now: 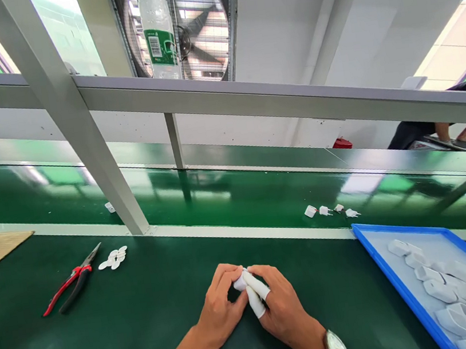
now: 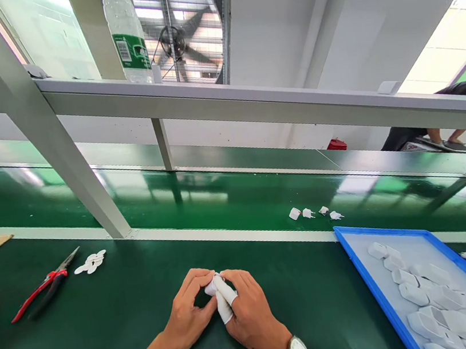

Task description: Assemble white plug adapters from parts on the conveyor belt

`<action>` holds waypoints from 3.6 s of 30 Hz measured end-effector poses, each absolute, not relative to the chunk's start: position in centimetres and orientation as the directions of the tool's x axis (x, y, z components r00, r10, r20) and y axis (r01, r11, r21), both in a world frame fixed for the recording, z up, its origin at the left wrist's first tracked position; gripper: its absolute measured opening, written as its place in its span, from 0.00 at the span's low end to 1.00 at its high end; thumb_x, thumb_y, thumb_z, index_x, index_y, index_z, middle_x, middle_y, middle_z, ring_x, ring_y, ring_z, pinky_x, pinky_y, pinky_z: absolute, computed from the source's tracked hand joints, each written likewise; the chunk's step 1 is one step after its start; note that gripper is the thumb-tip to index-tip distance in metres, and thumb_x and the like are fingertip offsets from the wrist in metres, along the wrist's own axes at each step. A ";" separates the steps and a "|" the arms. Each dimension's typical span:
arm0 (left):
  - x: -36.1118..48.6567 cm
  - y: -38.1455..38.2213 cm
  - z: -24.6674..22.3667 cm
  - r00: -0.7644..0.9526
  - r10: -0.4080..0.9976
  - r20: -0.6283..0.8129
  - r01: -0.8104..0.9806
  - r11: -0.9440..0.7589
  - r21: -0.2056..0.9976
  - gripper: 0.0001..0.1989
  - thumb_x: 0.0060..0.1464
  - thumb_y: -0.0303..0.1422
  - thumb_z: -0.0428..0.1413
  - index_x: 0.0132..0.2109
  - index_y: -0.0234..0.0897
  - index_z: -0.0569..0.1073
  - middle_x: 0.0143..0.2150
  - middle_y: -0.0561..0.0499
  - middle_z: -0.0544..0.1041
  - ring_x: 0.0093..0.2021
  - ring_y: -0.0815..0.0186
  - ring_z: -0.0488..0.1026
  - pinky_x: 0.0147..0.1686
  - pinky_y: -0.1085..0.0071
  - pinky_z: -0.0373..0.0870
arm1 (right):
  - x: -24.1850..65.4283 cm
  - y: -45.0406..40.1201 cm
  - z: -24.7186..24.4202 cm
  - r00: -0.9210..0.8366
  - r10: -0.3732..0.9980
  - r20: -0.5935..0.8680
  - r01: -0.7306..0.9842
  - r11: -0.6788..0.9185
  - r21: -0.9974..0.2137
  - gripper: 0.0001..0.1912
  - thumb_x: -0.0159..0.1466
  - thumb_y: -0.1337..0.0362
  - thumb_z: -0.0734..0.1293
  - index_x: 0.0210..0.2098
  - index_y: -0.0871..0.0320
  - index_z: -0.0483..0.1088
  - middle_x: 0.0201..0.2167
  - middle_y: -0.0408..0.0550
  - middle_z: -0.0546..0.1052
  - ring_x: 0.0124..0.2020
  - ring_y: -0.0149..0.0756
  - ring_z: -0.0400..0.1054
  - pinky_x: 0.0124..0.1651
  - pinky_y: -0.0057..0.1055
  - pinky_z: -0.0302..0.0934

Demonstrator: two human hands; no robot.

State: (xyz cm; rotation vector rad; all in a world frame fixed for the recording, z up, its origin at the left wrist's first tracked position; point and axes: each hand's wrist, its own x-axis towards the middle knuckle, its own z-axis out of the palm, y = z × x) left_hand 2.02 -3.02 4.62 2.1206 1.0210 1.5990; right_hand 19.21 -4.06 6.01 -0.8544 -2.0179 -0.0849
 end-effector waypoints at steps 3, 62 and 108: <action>2.0 -3.0 4.7 0.141 0.705 0.695 0.364 -0.690 0.626 0.14 0.59 0.24 0.60 0.51 0.40 0.72 0.43 0.48 0.76 0.42 0.65 0.77 0.41 0.69 0.79 | 19.3 -4.1 6.2 -0.326 0.566 0.758 0.598 0.744 -0.299 0.21 0.67 0.75 0.63 0.59 0.58 0.67 0.46 0.56 0.77 0.45 0.43 0.74 0.44 0.40 0.75; 1.8 -3.0 4.6 0.207 0.725 0.657 0.348 -0.682 0.643 0.15 0.63 0.26 0.57 0.55 0.42 0.72 0.49 0.45 0.78 0.48 0.61 0.80 0.44 0.66 0.83 | 19.7 -3.2 5.3 -0.209 0.821 0.532 0.388 0.569 -0.725 0.13 0.69 0.64 0.65 0.52 0.53 0.75 0.40 0.49 0.81 0.35 0.36 0.75 0.39 0.33 0.73; -7.6 17.7 6.4 -0.174 0.937 0.303 0.857 -0.008 0.516 0.11 0.59 0.30 0.59 0.48 0.32 0.76 0.44 0.42 0.81 0.48 0.53 0.79 0.49 0.53 0.76 | 20.6 -0.2 0.2 -0.123 0.898 0.423 0.584 0.410 -0.701 0.18 0.71 0.64 0.61 0.59 0.53 0.68 0.51 0.52 0.76 0.51 0.42 0.73 0.56 0.42 0.71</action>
